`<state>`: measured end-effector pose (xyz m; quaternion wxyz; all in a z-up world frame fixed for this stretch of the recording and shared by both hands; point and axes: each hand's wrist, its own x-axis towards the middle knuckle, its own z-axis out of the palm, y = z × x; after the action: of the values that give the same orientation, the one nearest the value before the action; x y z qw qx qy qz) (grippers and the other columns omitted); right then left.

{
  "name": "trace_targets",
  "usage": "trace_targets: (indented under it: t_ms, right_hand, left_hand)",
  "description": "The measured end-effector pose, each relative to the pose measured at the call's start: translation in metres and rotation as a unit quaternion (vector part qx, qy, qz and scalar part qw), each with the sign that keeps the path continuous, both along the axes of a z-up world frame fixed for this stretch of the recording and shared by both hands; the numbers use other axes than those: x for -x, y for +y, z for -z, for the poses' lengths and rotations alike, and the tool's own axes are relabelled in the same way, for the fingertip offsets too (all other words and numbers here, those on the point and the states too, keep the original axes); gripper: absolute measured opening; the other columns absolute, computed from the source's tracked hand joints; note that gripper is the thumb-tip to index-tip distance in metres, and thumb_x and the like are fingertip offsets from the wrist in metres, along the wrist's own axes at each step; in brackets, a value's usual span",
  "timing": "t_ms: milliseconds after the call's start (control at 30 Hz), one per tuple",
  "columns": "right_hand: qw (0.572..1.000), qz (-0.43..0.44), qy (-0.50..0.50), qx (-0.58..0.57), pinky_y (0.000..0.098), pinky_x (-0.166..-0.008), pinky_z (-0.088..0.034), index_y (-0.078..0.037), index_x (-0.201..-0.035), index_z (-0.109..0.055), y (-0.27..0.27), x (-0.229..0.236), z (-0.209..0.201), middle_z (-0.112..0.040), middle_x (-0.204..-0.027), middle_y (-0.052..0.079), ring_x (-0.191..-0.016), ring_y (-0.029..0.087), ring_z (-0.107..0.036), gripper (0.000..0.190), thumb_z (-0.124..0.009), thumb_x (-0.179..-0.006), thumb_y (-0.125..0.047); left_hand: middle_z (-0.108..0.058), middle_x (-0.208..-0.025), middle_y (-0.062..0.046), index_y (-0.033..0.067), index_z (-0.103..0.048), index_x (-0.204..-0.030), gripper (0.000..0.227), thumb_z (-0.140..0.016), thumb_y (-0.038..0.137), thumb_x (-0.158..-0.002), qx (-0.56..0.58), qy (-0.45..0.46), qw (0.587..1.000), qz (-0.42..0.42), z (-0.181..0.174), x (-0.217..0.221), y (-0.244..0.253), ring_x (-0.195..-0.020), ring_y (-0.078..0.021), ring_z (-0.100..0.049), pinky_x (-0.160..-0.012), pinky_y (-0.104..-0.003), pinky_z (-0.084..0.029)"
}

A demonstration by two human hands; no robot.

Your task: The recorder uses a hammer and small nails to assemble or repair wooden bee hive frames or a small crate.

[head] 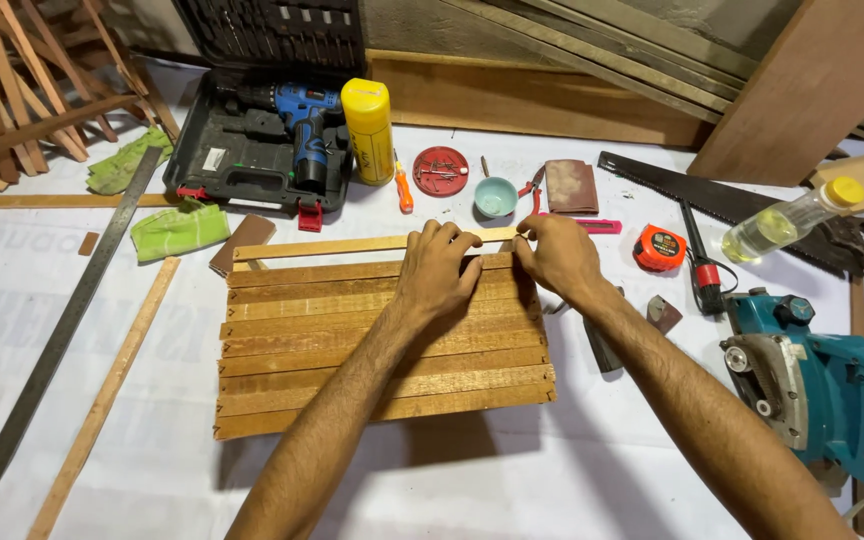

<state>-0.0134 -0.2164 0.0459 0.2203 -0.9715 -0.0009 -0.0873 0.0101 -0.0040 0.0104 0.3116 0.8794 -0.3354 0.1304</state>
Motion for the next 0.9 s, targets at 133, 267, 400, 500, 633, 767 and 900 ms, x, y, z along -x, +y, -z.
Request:
trace_targets:
  t_ms: [133,267,400,500,633,767,900]
  right_hand:
    - [0.997,-0.073,0.001,0.04,0.0458,-0.08,-0.058,-0.003,-0.104,-0.078,0.003,-0.028,0.005,-0.077,-0.089,0.018,-0.083,0.034,-0.073,0.022,-0.073,-0.091,-0.02]
    - [0.991,-0.122,-0.012,0.047,0.0463,-0.076,-0.058,-0.005,-0.102,-0.079,0.008,-0.069,0.006,-0.075,-0.091,0.019,-0.084,0.035,-0.073,0.021,-0.074,-0.087,-0.019]
    - [0.986,-0.151,-0.01,0.064,0.0486,-0.079,-0.057,-0.007,-0.102,-0.079,0.01,-0.115,0.013,-0.076,-0.09,0.019,-0.085,0.038,-0.071,0.019,-0.073,-0.086,-0.015]
    - [0.987,-0.147,0.012,0.066,0.0482,-0.08,-0.058,-0.009,-0.103,-0.079,0.007,-0.153,0.036,-0.076,-0.092,0.018,-0.085,0.037,-0.072,0.019,-0.072,-0.086,-0.015]
    - [0.986,-0.13,0.048,0.096,0.0494,-0.08,-0.057,-0.015,-0.108,-0.08,0.006,-0.196,0.061,-0.075,-0.094,0.019,-0.088,0.039,-0.071,0.023,-0.072,-0.086,-0.012]
    - [0.981,-0.136,0.057,0.129,0.0478,-0.084,-0.058,-0.017,-0.105,-0.08,0.01,-0.225,0.077,-0.076,-0.098,0.016,-0.096,0.036,-0.07,0.025,-0.076,-0.08,-0.013]
    - [0.974,-0.142,0.06,0.167,0.047,-0.084,-0.057,-0.017,-0.106,-0.08,0.013,-0.249,0.1,-0.075,-0.099,0.014,-0.099,0.036,-0.068,0.034,-0.081,-0.073,-0.014]
  left_hand:
    - [-0.066,-0.1,-0.008,0.0089,-0.074,-0.109,0.024,-0.069,0.026,-0.093,-0.034,0.046,0.998,-0.007,-0.004,-0.033,0.002,-0.1,-0.0251,-0.055,-0.087,-0.044,-0.042]
    - [-0.066,-0.104,-0.01,0.0092,-0.075,-0.105,0.024,-0.073,0.024,-0.086,-0.019,-0.012,0.999,-0.026,0.002,-0.076,0.006,-0.107,-0.0286,-0.056,-0.095,-0.049,-0.042]
    - [-0.067,-0.107,-0.013,0.0089,-0.074,-0.105,0.028,-0.075,0.024,-0.082,-0.028,-0.013,0.999,-0.036,0.015,-0.123,0.007,-0.108,-0.0315,-0.057,-0.095,-0.049,-0.043]
    - [-0.068,-0.109,-0.013,0.0094,-0.075,-0.107,0.024,-0.071,0.018,-0.085,-0.057,0.01,0.997,-0.05,0.019,-0.153,0.004,-0.106,-0.032,-0.058,-0.095,-0.048,-0.046]
    - [-0.068,-0.111,-0.016,0.0046,-0.073,-0.11,0.026,-0.068,0.014,-0.085,-0.067,0.051,0.995,-0.046,0.042,-0.193,-0.006,-0.105,-0.0349,-0.063,-0.093,-0.048,-0.052]
    - [-0.067,-0.114,-0.022,0.0015,-0.071,-0.111,0.027,-0.071,0.009,-0.085,-0.131,0.121,0.982,-0.056,0.06,-0.22,-0.02,-0.105,-0.0403,-0.068,-0.089,-0.049,-0.057]
    - [-0.066,-0.117,-0.023,-0.001,-0.071,-0.11,0.033,-0.073,-0.003,-0.077,-0.166,0.127,0.974,-0.083,0.073,-0.238,-0.03,-0.104,-0.0415,-0.069,-0.086,-0.048,-0.059]
